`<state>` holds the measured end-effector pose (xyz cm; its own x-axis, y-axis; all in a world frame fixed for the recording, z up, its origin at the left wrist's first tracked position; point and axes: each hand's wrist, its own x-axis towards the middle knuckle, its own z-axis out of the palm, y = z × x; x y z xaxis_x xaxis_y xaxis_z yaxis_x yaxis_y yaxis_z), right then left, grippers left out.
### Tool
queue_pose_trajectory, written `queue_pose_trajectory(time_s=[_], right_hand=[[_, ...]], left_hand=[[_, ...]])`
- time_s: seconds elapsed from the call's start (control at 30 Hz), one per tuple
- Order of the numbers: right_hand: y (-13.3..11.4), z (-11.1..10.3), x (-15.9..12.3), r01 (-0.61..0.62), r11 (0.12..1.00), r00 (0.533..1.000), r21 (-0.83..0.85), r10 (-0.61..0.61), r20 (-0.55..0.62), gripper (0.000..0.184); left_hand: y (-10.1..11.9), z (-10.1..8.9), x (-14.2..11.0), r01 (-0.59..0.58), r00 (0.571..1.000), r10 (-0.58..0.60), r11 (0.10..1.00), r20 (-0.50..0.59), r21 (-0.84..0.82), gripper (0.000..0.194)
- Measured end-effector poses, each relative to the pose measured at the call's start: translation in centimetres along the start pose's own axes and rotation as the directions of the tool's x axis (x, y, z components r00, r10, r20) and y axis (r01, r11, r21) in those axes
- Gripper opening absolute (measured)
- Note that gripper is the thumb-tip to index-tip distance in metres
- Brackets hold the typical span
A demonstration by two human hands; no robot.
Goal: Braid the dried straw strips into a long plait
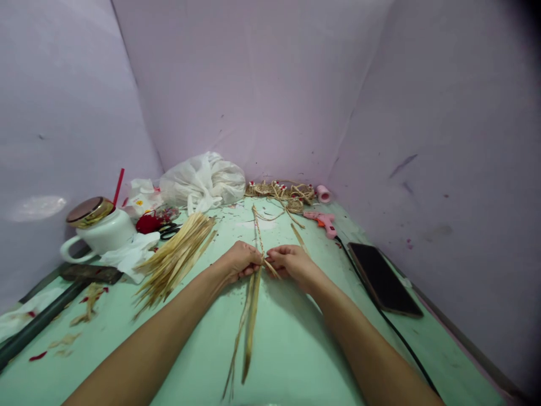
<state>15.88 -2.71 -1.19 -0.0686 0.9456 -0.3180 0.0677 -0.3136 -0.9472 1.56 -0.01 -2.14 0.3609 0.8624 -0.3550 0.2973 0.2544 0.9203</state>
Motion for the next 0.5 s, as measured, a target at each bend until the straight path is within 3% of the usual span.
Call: queue_pose_trajectory(time_s=[0.07,0.3,0.4,0.5], right_hand=[[0.3,0.8,-0.1,-0.024,1.0,0.997,0.001,0.024,0.076,0.008],[2.1,0.9,1.2,0.123,0.93,0.986,-0.346,-0.154,-0.064,0.008],[2.5,0.7,1.6,0.137,0.927,0.982,-0.349,-0.173,-0.073,0.007],[2.3,0.9,1.4,0.117,0.942,0.986,-0.315,-0.147,-0.076,0.006]], left_hand=[[0.0,0.1,-0.1,-0.01,1.0,0.01,1.0,-0.004,0.006,0.01],[0.1,-0.1,-0.2,0.031,0.999,-0.035,0.994,0.039,0.101,0.01],[0.6,-0.6,-0.6,0.106,0.988,-0.126,0.973,0.089,0.205,0.017],[1.3,-1.0,-1.2,0.165,0.98,-0.188,0.951,0.066,0.261,0.019]])
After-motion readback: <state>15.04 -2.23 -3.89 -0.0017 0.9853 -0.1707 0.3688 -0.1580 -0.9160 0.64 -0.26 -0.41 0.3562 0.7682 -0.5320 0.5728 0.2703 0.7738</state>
